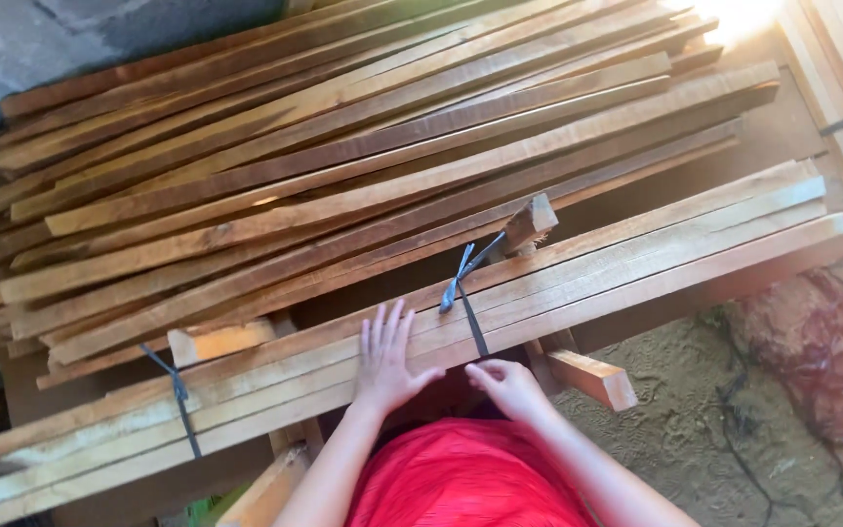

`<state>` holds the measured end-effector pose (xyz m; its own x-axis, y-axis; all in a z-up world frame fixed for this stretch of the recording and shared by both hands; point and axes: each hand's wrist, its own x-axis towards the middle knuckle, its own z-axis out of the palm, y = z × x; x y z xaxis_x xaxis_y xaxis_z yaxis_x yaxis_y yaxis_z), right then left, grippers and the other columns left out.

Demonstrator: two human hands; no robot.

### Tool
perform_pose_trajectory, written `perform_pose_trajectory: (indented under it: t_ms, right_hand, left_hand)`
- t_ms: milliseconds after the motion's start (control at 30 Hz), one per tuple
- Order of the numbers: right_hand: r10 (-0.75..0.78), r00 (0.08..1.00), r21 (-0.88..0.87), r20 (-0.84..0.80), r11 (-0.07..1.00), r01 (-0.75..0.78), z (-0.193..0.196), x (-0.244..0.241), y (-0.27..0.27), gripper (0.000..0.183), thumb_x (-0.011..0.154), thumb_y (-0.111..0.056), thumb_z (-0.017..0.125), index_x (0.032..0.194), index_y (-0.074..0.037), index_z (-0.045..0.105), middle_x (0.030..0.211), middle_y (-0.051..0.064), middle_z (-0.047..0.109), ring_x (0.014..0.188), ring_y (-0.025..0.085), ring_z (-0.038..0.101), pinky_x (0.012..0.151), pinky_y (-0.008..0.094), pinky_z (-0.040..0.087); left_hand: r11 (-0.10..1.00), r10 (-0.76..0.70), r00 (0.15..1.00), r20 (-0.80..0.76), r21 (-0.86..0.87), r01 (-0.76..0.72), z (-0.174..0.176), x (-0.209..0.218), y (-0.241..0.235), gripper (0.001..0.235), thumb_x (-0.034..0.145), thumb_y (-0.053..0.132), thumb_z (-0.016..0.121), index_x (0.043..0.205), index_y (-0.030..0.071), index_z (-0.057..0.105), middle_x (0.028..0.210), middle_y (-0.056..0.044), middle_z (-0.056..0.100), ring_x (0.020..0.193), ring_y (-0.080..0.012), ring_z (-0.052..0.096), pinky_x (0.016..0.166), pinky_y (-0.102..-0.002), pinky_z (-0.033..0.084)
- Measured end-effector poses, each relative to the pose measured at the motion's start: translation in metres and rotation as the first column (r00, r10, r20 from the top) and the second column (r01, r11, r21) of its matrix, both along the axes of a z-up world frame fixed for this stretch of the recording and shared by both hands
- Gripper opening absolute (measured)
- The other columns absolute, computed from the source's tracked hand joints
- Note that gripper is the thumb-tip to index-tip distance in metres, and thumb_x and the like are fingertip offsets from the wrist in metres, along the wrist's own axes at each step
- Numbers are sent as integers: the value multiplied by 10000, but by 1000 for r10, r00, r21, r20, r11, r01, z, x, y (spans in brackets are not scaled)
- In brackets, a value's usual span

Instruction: The person bundles a stack of wooden planks using a black strap. They wrap the strap around the wood, pull it tight, and tie a knot to secure the bundle. The person then lifts the bundle and places it on top of a larger stack of similar planks.

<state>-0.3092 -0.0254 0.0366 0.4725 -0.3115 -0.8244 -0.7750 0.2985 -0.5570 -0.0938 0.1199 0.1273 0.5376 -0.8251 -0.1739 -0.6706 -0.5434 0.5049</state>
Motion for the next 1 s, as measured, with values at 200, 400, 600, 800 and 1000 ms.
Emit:
perform_pose_trajectory:
  t_ms: [200, 400, 600, 800, 1000]
  right_hand:
    - [590, 742, -887, 318, 461, 13, 115, 104, 21, 435, 873, -285, 760, 1192, 0, 677, 1223, 170, 696, 1169, 354, 633, 1009, 427, 500]
    - [670, 741, -998, -53, -24, -50, 52, 183, 17, 633, 851, -552, 637, 1110, 20, 715, 1153, 165, 720, 1174, 321, 642, 1020, 501, 475]
    - [816, 398, -583, -419, 94, -807, 84, 238, -11, 860, 956, -771, 387, 888, -21, 803, 911, 211, 744, 939, 372, 758, 865, 450, 602]
    - [916, 245, -248, -318, 169, -954, 14, 269, -34, 1103, 800, -948, 323, 1110, 7, 781, 1209, 269, 700, 1216, 409, 636, 1054, 467, 483]
    - [934, 223, -125, -280, 194, -973, 16, 266, -28, 1168, 735, -999, 305, 1314, -56, 677, 1417, 243, 564, 1360, 396, 505, 1116, 479, 381]
  left_hand:
    - [917, -163, 945, 283, 397, 39, -33, -26, 53, 1161, 669, 499, 854, 1596, 139, 255, 1686, -102, 178, 1545, -328, 148, 1231, -546, 115]
    - [944, -207, 923, 326, 314, 100, -59, -24, 58, 1120, 699, 506, 837, 1579, 77, 292, 1648, -130, 268, 1546, -342, 182, 1236, -573, 143]
    - [973, -212, 879, 427, 180, 147, -70, -27, 68, 811, 830, 350, 676, 1548, 92, 403, 1645, -105, 352, 1527, -353, 281, 1221, -561, 216]
    - [987, -143, 826, 546, 16, 160, -76, -14, 68, 600, 935, 254, 529, 1516, 111, 501, 1626, -94, 421, 1500, -351, 375, 1206, -567, 271]
    - [989, -116, 815, 567, -14, 150, -69, -19, 72, 572, 932, 267, 543, 1486, 122, 547, 1624, -68, 439, 1496, -331, 392, 1219, -561, 275]
